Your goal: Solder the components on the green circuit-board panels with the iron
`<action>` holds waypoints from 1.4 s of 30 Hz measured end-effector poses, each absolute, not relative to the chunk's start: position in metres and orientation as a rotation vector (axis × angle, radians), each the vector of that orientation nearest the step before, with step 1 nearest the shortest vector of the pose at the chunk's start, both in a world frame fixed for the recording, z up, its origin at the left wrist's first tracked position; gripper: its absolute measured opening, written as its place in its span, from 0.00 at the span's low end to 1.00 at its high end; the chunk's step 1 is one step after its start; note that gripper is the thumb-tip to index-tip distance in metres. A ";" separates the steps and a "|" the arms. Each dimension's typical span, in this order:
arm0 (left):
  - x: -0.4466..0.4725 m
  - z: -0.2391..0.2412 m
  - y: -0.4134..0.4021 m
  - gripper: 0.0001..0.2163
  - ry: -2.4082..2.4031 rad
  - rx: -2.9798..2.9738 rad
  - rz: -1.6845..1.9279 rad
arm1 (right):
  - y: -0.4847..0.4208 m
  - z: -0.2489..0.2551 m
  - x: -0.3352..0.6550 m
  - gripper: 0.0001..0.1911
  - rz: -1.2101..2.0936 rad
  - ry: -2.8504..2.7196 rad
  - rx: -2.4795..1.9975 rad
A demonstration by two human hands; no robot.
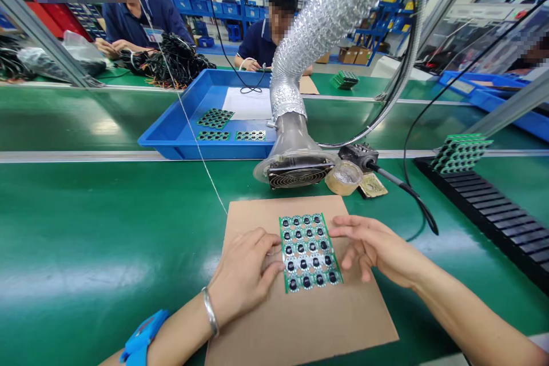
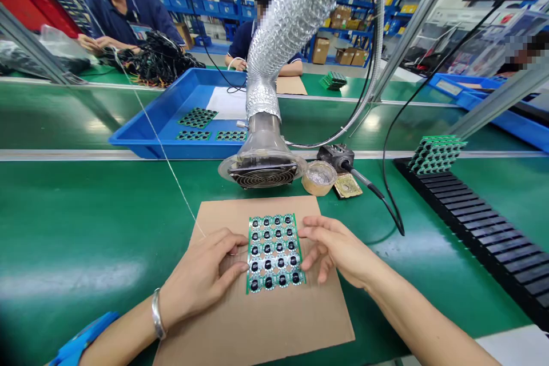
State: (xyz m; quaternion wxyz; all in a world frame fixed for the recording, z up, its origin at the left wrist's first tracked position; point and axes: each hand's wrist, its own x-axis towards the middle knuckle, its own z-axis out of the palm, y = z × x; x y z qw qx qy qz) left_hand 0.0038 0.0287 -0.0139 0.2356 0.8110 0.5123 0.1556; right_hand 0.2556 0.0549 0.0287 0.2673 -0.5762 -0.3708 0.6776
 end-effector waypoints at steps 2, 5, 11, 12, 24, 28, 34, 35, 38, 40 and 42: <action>0.005 -0.014 0.029 0.11 1.405 2.210 0.430 | 0.060 0.024 0.251 0.15 1.841 -1.035 -1.527; 0.005 -0.014 0.030 0.11 1.409 2.197 0.464 | 0.070 0.014 0.245 0.10 1.859 -1.119 -1.485; -0.003 -0.009 0.032 0.11 1.441 2.034 0.721 | 0.068 0.014 0.246 0.12 1.693 -1.377 -1.346; -0.005 -0.007 0.031 0.14 1.425 2.001 0.774 | 0.064 0.015 0.249 0.10 1.522 -1.483 -1.293; -0.020 -0.007 0.043 0.14 1.193 2.137 0.892 | 0.048 -0.007 0.256 0.14 0.085 -2.530 -0.482; -0.021 -0.006 0.043 0.15 1.248 2.142 0.801 | 0.049 -0.002 0.255 0.11 0.262 -2.716 -0.403; -0.015 -0.010 0.037 0.18 1.303 2.299 0.481 | 0.047 -0.011 0.249 0.17 0.252 -2.634 -0.731; -0.014 -0.011 0.036 0.19 1.315 2.329 0.419 | 0.047 -0.013 0.247 0.19 0.235 -2.654 -0.770; -0.013 -0.013 0.034 0.18 1.348 2.387 0.328 | 0.044 -0.018 0.243 0.19 0.209 -2.714 -0.778; -0.012 -0.014 0.032 0.17 1.369 2.397 0.319 | 0.042 -0.020 0.242 0.18 0.206 -2.734 -0.719; -0.011 -0.014 0.031 0.17 1.384 2.401 0.324 | 0.041 -0.020 0.243 0.17 0.215 -2.725 -0.699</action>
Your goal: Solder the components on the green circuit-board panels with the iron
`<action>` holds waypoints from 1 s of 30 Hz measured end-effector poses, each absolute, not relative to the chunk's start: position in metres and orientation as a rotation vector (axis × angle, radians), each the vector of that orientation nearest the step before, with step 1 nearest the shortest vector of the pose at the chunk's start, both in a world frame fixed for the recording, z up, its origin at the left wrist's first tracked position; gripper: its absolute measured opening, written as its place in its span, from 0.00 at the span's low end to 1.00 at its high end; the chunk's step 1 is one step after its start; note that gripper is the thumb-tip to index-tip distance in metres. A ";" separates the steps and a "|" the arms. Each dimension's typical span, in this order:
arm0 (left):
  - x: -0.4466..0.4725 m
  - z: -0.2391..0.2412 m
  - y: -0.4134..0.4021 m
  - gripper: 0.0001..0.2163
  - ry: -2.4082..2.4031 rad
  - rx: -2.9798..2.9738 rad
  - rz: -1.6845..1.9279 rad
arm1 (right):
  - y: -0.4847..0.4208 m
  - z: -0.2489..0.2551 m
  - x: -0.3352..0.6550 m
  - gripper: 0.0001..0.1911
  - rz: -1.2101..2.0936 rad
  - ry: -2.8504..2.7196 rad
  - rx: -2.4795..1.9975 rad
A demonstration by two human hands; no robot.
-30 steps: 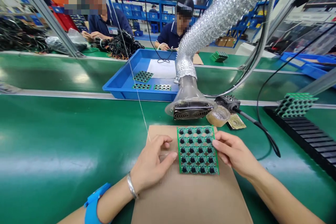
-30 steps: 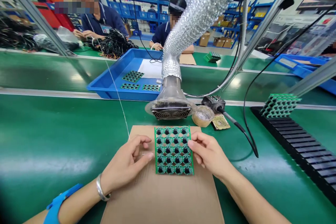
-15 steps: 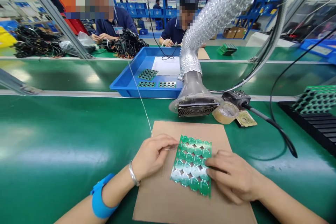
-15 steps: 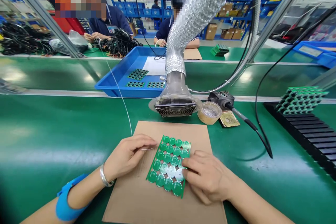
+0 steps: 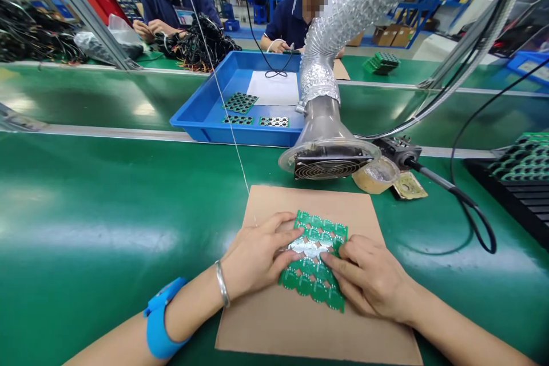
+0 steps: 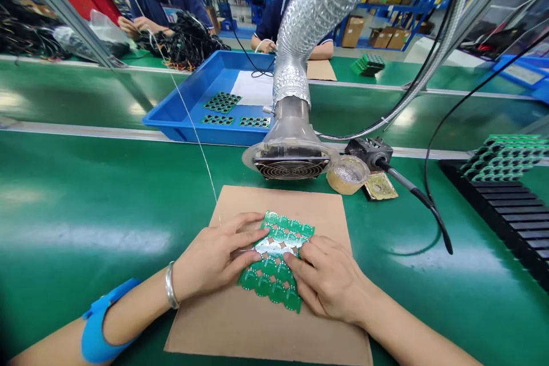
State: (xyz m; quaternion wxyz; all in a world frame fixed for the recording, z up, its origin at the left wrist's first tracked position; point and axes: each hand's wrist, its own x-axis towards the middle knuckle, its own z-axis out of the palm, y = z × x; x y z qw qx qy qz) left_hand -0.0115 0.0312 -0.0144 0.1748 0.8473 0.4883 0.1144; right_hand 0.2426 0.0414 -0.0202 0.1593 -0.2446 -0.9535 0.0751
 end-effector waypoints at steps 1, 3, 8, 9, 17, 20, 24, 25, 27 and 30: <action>-0.011 -0.015 0.031 0.16 1.387 2.406 0.327 | 0.041 -0.020 0.243 0.17 0.222 -2.714 -0.715; -0.010 -0.014 0.030 0.16 1.385 2.421 0.341 | 0.042 -0.020 0.242 0.18 0.234 -2.684 -0.764; -0.011 -0.014 0.030 0.17 1.394 2.442 0.368 | 0.045 -0.018 0.241 0.14 0.295 -2.594 -0.792; -0.011 -0.014 0.030 0.16 1.395 2.442 0.372 | 0.045 -0.018 0.241 0.12 0.323 -2.571 -0.801; -0.005 -0.009 0.020 0.18 1.151 2.602 0.291 | 0.057 -0.009 0.253 0.11 0.420 -2.266 -1.079; 0.001 -0.006 0.013 0.22 1.049 2.649 0.221 | 0.068 0.001 0.264 0.11 0.631 -1.786 -1.400; 0.007 -0.005 0.007 0.23 0.914 2.740 0.214 | 0.087 0.009 0.285 0.13 1.085 -0.834 -1.359; 0.008 -0.005 0.007 0.22 0.895 2.761 0.225 | 0.092 0.009 0.290 0.13 1.107 -0.703 -1.325; 0.010 -0.007 0.005 0.20 0.874 2.797 0.250 | 0.100 0.006 0.299 0.11 1.065 -0.608 -1.303; 0.012 -0.010 0.004 0.18 0.864 2.847 0.264 | 0.110 0.000 0.308 0.10 0.932 -0.618 -1.297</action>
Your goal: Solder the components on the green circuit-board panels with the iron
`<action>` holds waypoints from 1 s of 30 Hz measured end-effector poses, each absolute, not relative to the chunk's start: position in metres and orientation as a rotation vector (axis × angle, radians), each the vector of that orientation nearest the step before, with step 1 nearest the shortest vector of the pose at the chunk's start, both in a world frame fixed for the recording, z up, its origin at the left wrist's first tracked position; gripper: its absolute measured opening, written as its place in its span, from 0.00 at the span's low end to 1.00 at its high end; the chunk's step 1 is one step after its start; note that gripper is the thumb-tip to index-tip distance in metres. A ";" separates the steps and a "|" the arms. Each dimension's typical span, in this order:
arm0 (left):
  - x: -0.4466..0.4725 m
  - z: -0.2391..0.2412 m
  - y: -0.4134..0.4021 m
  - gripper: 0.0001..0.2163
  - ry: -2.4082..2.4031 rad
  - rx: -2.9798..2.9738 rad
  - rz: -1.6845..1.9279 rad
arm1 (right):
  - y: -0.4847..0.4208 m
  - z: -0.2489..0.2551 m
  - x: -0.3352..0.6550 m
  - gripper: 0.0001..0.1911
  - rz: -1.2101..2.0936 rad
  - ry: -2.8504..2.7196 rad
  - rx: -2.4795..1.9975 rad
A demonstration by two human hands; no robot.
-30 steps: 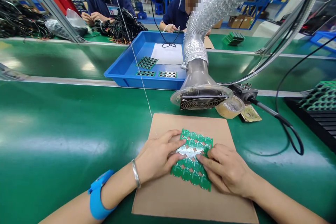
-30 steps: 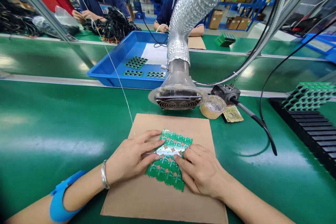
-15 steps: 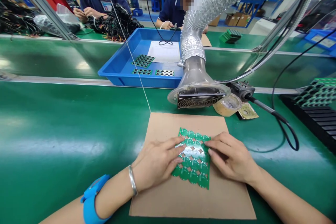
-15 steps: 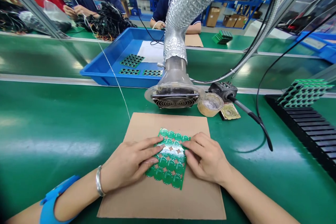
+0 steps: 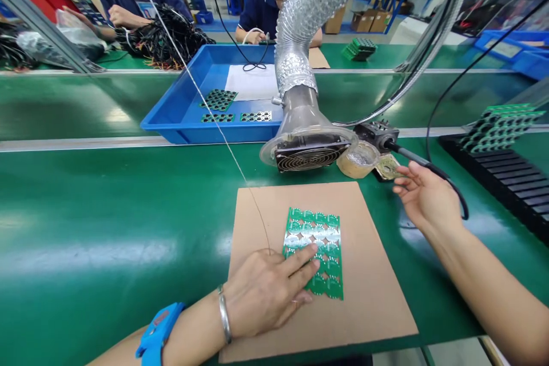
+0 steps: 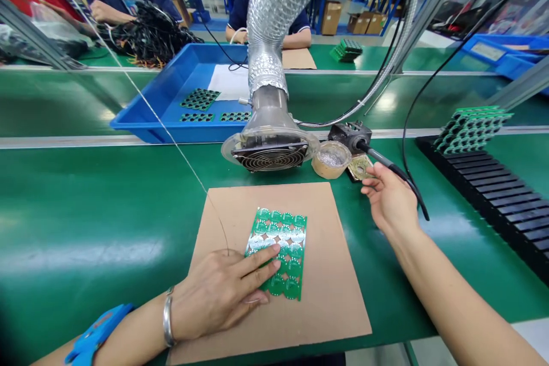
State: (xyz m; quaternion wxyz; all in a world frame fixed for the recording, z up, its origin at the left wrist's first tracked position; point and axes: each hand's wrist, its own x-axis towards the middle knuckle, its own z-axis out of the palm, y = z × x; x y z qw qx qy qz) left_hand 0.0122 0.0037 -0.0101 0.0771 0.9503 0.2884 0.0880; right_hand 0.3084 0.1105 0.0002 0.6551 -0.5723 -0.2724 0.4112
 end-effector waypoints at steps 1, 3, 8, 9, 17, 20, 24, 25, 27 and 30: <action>0.012 -0.011 0.003 0.18 0.860 2.862 0.267 | 0.114 -0.001 0.310 0.11 0.891 -0.633 -1.294; 0.013 -0.012 0.002 0.17 0.844 2.881 0.291 | 0.122 -0.004 0.312 0.16 0.819 -0.678 -1.294; 0.013 -0.013 0.000 0.15 0.799 2.898 0.358 | 0.140 -0.009 0.310 0.17 0.662 -0.782 -1.311; 0.013 -0.014 0.000 0.15 0.800 2.898 0.358 | 0.142 -0.009 0.309 0.17 0.634 -0.793 -1.310; 0.020 -0.012 -0.002 0.20 0.841 2.845 0.197 | 0.106 0.008 0.326 0.10 0.470 -0.774 -1.184; 0.025 -0.008 0.000 0.25 0.866 2.789 0.160 | 0.083 0.013 0.326 0.14 0.441 -0.751 -1.096; 0.033 -0.005 0.003 0.29 1.018 2.707 0.089 | 0.064 0.011 0.309 0.11 0.623 -0.794 -0.968; 0.035 -0.004 0.004 0.29 1.037 2.705 0.064 | 0.061 0.009 0.304 0.10 0.693 -0.809 -0.952; 0.036 -0.004 0.004 0.28 1.040 2.716 0.029 | 0.056 0.005 0.295 0.12 0.848 -0.834 -0.984; 0.036 -0.004 0.003 0.25 1.016 2.733 0.026 | 0.053 -0.002 0.286 0.13 1.090 -0.870 -1.074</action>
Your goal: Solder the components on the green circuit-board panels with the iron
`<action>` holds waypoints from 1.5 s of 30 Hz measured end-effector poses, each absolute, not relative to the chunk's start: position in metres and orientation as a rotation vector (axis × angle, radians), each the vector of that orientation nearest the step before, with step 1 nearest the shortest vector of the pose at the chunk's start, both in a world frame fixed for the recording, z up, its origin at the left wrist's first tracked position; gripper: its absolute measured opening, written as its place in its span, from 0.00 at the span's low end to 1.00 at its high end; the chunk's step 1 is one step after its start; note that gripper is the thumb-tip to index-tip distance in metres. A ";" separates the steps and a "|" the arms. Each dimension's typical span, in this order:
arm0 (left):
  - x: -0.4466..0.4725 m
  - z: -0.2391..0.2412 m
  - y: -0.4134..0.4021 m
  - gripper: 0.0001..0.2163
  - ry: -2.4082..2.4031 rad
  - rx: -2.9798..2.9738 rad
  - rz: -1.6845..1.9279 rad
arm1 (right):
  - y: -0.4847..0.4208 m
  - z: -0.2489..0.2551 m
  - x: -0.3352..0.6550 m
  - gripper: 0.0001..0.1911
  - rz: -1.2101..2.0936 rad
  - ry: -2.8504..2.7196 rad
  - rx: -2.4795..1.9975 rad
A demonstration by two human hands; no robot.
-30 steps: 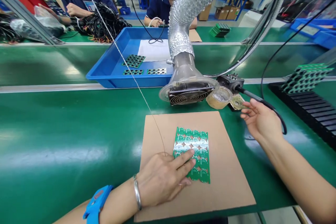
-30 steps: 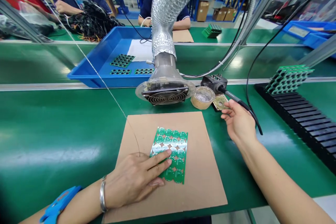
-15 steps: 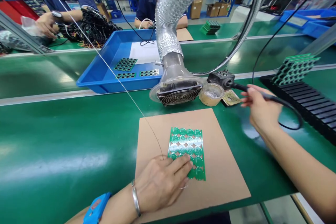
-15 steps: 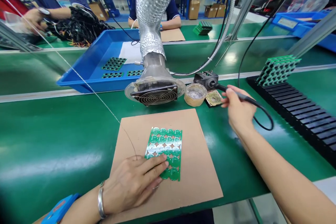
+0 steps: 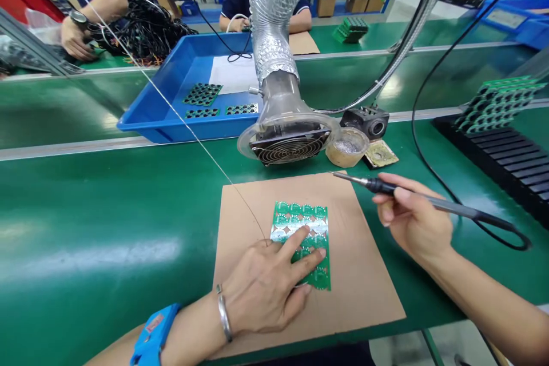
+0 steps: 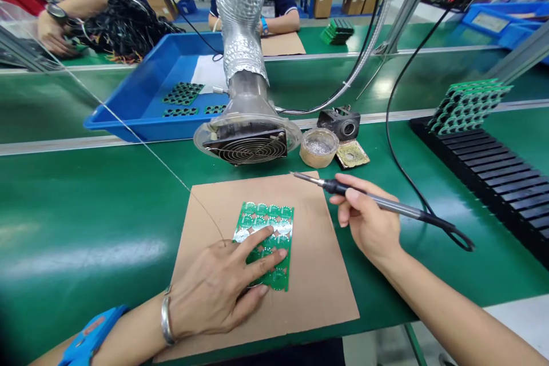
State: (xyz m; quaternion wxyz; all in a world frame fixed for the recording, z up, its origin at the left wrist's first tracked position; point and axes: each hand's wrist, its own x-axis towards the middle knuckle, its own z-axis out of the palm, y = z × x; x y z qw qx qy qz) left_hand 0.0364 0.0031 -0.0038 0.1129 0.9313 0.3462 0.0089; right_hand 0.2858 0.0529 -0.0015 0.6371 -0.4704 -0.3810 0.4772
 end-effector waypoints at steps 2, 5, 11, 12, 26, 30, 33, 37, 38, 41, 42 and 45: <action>0.036 -0.004 0.002 0.23 1.004 2.739 0.053 | 0.052 -0.006 0.281 0.12 1.197 -0.898 -1.073; 0.034 -0.006 0.000 0.20 0.973 2.755 0.161 | 0.051 -0.012 0.277 0.09 1.221 -0.933 -1.062; 0.028 -0.012 -0.002 0.15 0.888 2.791 0.429 | 0.032 -0.026 0.290 0.06 1.207 -1.059 -1.173; 0.028 -0.012 -0.002 0.14 0.886 2.793 0.450 | 0.028 -0.028 0.294 0.06 1.220 -1.103 -1.168; 0.028 -0.013 -0.002 0.15 0.890 2.758 0.460 | 0.024 -0.016 0.289 0.08 1.131 -1.523 -1.110; 0.028 -0.013 -0.002 0.15 0.897 2.758 0.461 | 0.024 -0.016 0.288 0.08 1.130 -1.519 -1.122; 0.027 -0.013 -0.003 0.15 0.891 2.757 0.463 | 0.024 -0.016 0.288 0.09 1.157 -1.510 -1.119; 0.026 -0.013 -0.004 0.15 0.896 2.758 0.463 | 0.023 -0.021 0.291 0.08 1.214 -1.434 -1.110; 0.026 -0.014 -0.004 0.15 0.896 2.758 0.462 | 0.022 -0.022 0.292 0.07 1.231 -1.399 -1.102; 0.026 -0.014 -0.003 0.14 0.901 2.753 0.435 | 0.023 -0.024 0.292 0.06 1.271 -1.270 -1.083; 0.027 -0.014 -0.003 0.14 0.901 2.749 0.419 | 0.024 -0.023 0.292 0.06 1.277 -1.224 -1.084; 0.031 -0.010 -0.002 0.17 0.907 2.743 0.330 | 0.028 -0.019 0.288 0.06 1.298 -1.103 -1.110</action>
